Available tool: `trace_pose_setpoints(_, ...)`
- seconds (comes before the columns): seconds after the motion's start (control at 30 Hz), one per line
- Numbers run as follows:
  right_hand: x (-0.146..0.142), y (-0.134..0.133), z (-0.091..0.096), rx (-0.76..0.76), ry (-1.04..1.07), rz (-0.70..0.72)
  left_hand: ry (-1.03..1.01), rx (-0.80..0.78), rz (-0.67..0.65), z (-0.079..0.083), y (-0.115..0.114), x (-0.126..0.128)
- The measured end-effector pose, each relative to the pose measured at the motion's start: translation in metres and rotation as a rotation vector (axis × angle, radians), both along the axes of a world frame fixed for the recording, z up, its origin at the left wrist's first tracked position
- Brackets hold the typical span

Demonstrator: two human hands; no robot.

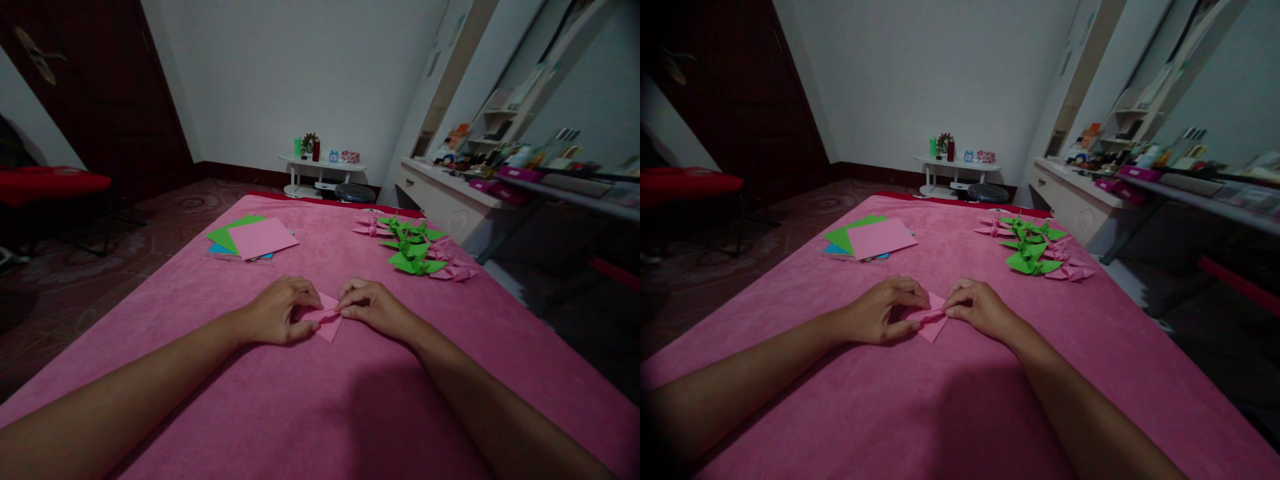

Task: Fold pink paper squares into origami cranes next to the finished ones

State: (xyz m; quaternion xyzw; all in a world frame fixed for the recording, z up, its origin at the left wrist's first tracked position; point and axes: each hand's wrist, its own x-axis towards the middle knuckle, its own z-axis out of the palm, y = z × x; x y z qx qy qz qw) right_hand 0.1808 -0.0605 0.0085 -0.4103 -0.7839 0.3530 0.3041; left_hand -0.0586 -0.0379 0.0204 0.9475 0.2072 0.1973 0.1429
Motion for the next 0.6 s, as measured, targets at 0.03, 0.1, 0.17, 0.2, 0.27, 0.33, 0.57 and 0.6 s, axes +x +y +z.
trace_pose_setpoints(0.03, -0.001, -0.001, -0.001, 0.007, 0.000, -0.011, -0.004, -0.004, -0.001, 0.000, 0.000, -0.001)
trace_pose_setpoints(0.1, -0.003, -0.002, -0.001, 0.032, -0.003, -0.039, -0.010, -0.017, 0.001, 0.000, -0.001, -0.002)
trace_pose_setpoints(0.17, -0.006, -0.005, -0.001, 0.057, -0.004, -0.052, -0.019, -0.029, 0.005, -0.001, -0.001, -0.003)
trace_pose_setpoints(0.2, -0.007, -0.006, -0.001, 0.064, -0.005, -0.046, -0.024, -0.035, 0.005, -0.001, -0.001, -0.004)
trace_pose_setpoints(0.27, -0.010, -0.008, 0.001, 0.074, -0.010, -0.028, -0.034, -0.053, -0.007, -0.001, -0.001, -0.005)
trace_pose_setpoints(0.33, -0.011, -0.009, 0.002, 0.078, -0.036, -0.017, -0.041, -0.086, -0.032, -0.001, 0.000, -0.007)
trace_pose_setpoints(0.57, -0.019, -0.014, 0.004, 0.129, -0.102, -0.034, -0.133, -0.379, -0.036, -0.007, 0.010, -0.009)
trace_pose_setpoints(0.6, -0.021, -0.014, 0.004, 0.133, -0.100, -0.033, -0.147, -0.404, -0.026, -0.009, 0.011, -0.009)
